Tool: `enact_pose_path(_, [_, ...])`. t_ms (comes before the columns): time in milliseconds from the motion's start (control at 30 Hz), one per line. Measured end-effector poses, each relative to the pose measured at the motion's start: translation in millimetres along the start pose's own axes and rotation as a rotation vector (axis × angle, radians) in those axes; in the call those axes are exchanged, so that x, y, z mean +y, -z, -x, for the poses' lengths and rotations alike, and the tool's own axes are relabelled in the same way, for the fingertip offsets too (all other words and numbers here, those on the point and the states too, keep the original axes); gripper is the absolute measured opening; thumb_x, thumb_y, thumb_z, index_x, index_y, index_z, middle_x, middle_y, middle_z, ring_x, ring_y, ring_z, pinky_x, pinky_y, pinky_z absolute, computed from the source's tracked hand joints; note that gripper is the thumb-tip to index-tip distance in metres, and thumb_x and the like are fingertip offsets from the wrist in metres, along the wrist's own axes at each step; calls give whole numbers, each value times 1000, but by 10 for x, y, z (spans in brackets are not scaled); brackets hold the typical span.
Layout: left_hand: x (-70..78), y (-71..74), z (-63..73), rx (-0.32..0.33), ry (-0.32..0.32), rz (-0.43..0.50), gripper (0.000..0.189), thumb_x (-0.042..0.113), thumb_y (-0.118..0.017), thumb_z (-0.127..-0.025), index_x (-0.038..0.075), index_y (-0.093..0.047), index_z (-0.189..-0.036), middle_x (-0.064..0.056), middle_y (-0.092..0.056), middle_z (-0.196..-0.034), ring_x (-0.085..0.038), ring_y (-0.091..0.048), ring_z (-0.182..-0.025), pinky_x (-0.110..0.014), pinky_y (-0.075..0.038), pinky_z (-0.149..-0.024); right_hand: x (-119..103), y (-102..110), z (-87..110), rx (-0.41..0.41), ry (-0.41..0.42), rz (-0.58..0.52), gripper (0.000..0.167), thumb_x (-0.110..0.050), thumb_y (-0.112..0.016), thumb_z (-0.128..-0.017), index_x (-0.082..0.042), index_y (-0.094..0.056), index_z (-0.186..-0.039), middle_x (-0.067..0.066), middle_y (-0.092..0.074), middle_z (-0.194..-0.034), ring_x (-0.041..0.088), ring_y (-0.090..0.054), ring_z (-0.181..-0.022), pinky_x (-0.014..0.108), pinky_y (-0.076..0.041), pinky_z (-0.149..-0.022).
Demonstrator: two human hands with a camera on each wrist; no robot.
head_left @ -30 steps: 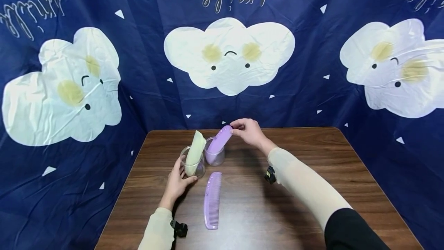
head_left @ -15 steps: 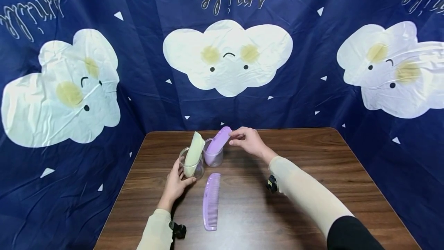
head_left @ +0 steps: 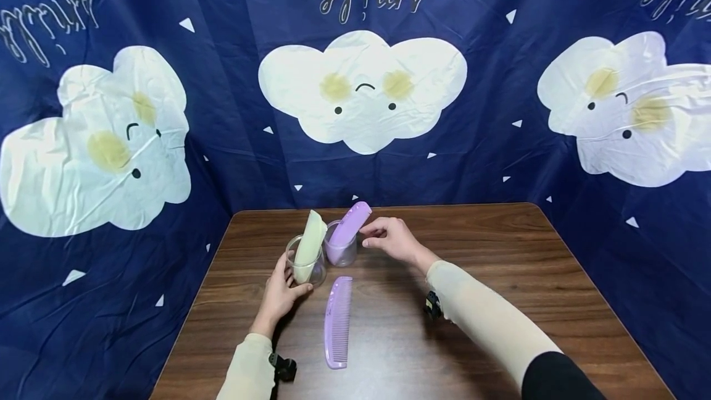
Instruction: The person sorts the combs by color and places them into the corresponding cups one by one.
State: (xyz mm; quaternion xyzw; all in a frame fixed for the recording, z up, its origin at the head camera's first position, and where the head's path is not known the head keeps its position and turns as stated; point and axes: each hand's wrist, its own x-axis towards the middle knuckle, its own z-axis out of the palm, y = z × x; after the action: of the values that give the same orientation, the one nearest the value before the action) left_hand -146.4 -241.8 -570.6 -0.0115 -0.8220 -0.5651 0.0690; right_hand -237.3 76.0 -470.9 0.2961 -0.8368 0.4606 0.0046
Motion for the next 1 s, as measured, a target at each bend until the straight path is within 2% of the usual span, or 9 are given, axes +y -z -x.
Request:
enact_pose_path(100, [-3,10,-7,5,0,-11,99,-9,-87,-71,3,-34,-153,-34,-44,-151,-49,-43,-141,-48,-44,-116,2,-62,22,-21,-2,-5,29,-11,-85,-84,-4,-78,-111,11,-78,-101,19,-71,-88,37,-64,-80])
enact_pose_path(200, [-9,18,-18,3,14,-13,99,-9,-87,-71,5,-34,-153,-33,-44,-151,-47,-42,-142,-46,-44,-116,5,-127,49,-44,0,-26,30,-9,-84,-84,-2,-78,-112,14,-77,-104,27,-72,-92,44,-64,-84])
enact_pose_path(300, [-12,21,-23,-5,26,-14,98,-8,-87,-72,5,-33,-154,-32,-42,-152,-47,-42,-142,-45,-44,-116,21,-192,85,-67,0,-42,30,-9,-84,-84,-1,-77,-112,16,-77,-106,29,-71,-93,48,-63,-85])
enact_pose_path(400, [-1,17,-19,-7,30,-6,98,-8,-87,-73,4,-33,-154,-33,-42,-153,-47,-42,-142,-46,-44,-116,48,-256,122,-92,5,-57,30,-7,-84,-83,-1,-77,-112,17,-77,-107,26,-70,-92,48,-63,-85])
enact_pose_path(500, [13,7,-6,-4,37,2,98,-8,-87,-73,4,-33,-154,-33,-41,-154,-46,-42,-142,-46,-44,-116,83,-314,158,-116,1,-85,31,-3,-83,-83,0,-76,-113,17,-76,-108,30,-71,-94,50,-62,-87])
enact_pose_path(733, [19,5,6,-10,40,22,97,-8,-87,-73,3,-34,-154,-32,-38,-156,-47,-39,-144,-49,-43,-118,139,-413,210,-177,-40,-152,34,3,-80,-84,8,-72,-117,26,-73,-112,47,-69,-104,60,-58,-95])
enact_pose_path(1000, [37,11,9,-16,46,18,97,-9,-86,-73,2,-33,-154,-32,-38,-156,-47,-40,-144,-47,-43,-117,141,-525,235,-232,-39,-144,36,9,-77,-83,8,-71,-118,28,-73,-108,45,-71,-103,60,-58,-95])
